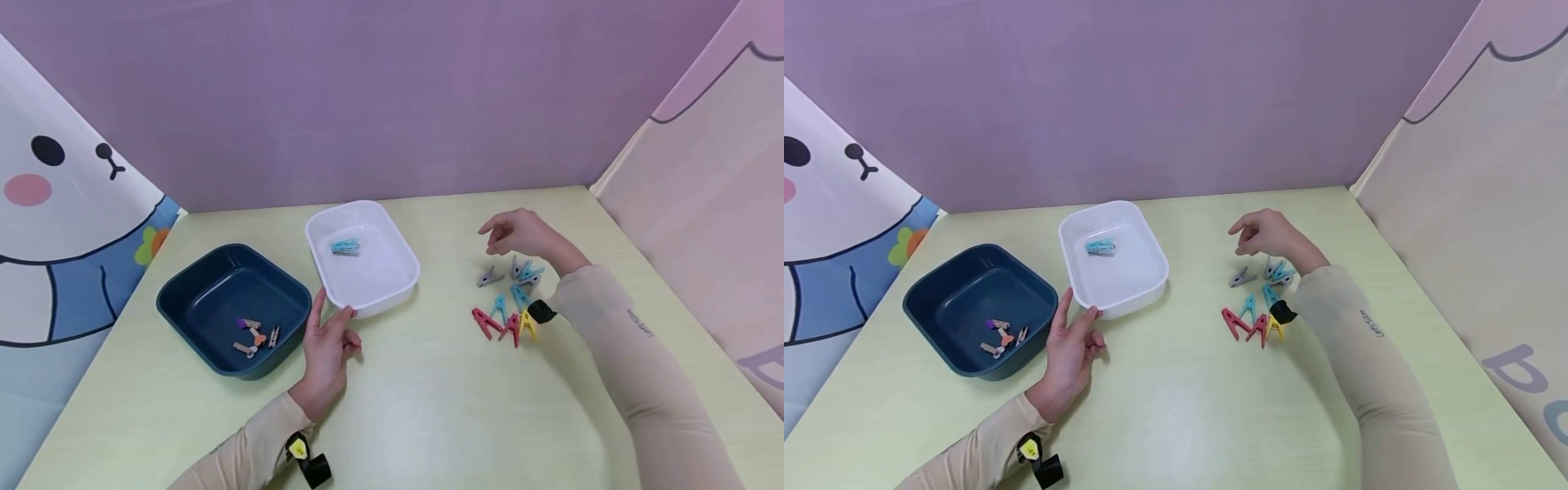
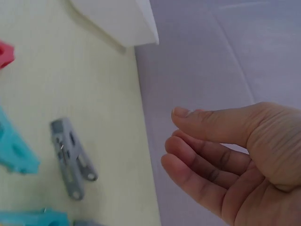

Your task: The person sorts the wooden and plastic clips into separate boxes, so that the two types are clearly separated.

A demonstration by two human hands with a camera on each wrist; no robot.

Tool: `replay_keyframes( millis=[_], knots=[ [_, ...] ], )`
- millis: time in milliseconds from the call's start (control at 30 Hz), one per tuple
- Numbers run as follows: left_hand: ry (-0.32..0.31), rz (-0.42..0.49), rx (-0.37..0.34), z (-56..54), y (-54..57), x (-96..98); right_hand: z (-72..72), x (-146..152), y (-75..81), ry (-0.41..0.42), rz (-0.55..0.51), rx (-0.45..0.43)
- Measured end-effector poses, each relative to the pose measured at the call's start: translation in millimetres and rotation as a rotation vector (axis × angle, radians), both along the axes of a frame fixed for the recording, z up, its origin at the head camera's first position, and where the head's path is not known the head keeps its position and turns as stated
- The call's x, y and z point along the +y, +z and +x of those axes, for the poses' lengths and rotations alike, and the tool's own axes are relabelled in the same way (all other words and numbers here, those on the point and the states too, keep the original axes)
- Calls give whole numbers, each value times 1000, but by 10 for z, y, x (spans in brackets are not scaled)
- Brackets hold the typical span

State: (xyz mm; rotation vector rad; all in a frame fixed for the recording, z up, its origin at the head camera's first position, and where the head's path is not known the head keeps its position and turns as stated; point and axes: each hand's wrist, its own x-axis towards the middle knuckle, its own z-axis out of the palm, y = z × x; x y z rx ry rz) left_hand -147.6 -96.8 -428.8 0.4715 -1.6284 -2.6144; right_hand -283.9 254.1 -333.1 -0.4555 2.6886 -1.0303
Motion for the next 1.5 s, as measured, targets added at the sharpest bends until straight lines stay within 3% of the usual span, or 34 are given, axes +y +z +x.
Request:
replay_keyframes(
  millis=[700, 1067, 1500],
  knots=[
    [-4, 3, 8, -1, -15, 10, 24, 350, -480, 117, 53, -63],
    [-5, -3, 7, -8, -9, 11, -52, 319, -516, 139, 142, -92],
    [-1, 6, -1, -7, -22, 31, -71, 323, -554, 125, 151, -119]
  ],
)
